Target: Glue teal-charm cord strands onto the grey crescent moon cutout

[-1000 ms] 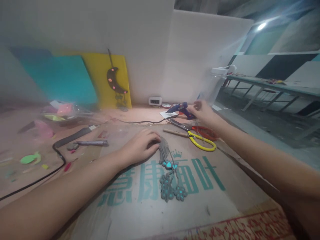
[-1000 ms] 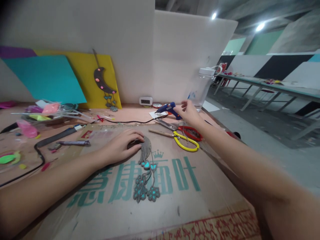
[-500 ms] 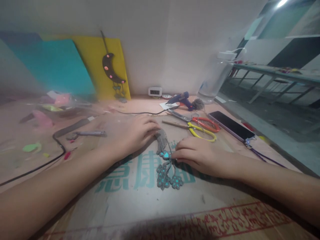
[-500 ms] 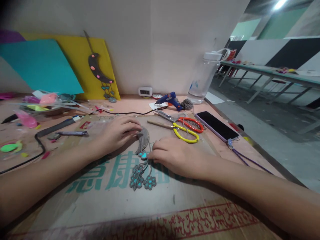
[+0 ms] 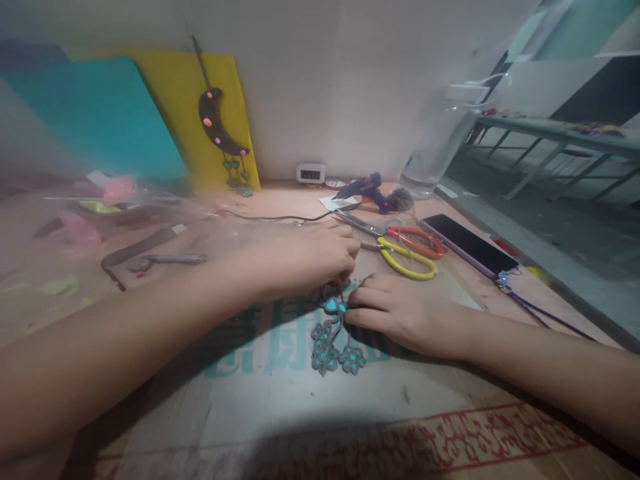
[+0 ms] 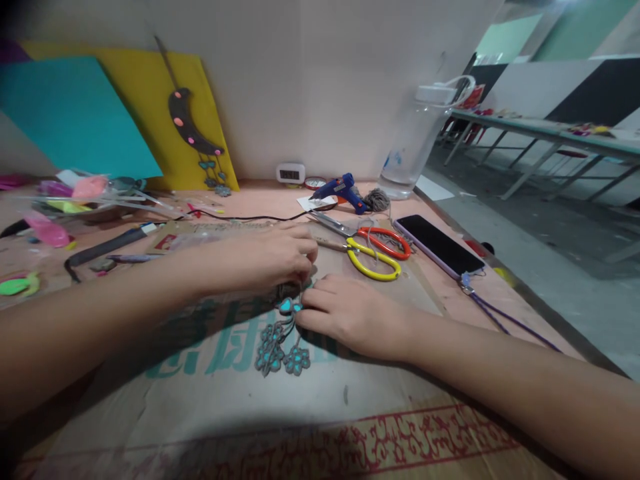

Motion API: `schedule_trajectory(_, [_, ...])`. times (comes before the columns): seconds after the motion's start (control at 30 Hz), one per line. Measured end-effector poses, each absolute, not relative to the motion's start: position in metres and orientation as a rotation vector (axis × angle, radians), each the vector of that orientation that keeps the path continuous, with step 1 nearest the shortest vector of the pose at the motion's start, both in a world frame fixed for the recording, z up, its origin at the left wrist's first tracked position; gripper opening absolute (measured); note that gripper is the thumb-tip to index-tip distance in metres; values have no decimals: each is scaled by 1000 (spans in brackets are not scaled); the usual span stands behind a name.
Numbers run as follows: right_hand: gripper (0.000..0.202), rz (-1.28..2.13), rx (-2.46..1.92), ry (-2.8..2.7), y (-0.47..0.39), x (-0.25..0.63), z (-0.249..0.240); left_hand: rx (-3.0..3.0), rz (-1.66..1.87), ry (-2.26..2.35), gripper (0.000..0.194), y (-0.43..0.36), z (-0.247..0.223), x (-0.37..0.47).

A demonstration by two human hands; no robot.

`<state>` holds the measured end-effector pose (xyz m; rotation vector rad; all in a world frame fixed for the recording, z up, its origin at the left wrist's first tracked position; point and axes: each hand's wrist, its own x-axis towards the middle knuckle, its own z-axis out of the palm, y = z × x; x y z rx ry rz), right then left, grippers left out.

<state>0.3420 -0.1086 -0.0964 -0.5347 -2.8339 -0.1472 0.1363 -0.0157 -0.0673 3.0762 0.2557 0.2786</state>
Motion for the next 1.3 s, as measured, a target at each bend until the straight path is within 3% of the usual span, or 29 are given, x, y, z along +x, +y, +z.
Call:
schedule_trajectory(0.3, [35,-140,-495,-2777,-108,341,-98,2881,263,496,13,-20,-66,129])
schedule_trajectory(0.73, [37,159,-633,-2779,-111,343,-102,2988,490,594,24,-14,-73,99])
schedule_trajectory(1.0, [29,267,-776,-2686,-113,344,-102,2984,444,449,14,-19,-75,109])
schedule_trajectory(1.3, [30,33,-519,-2589,-108,346,-107,2871,376,606,13,-24,-72,109])
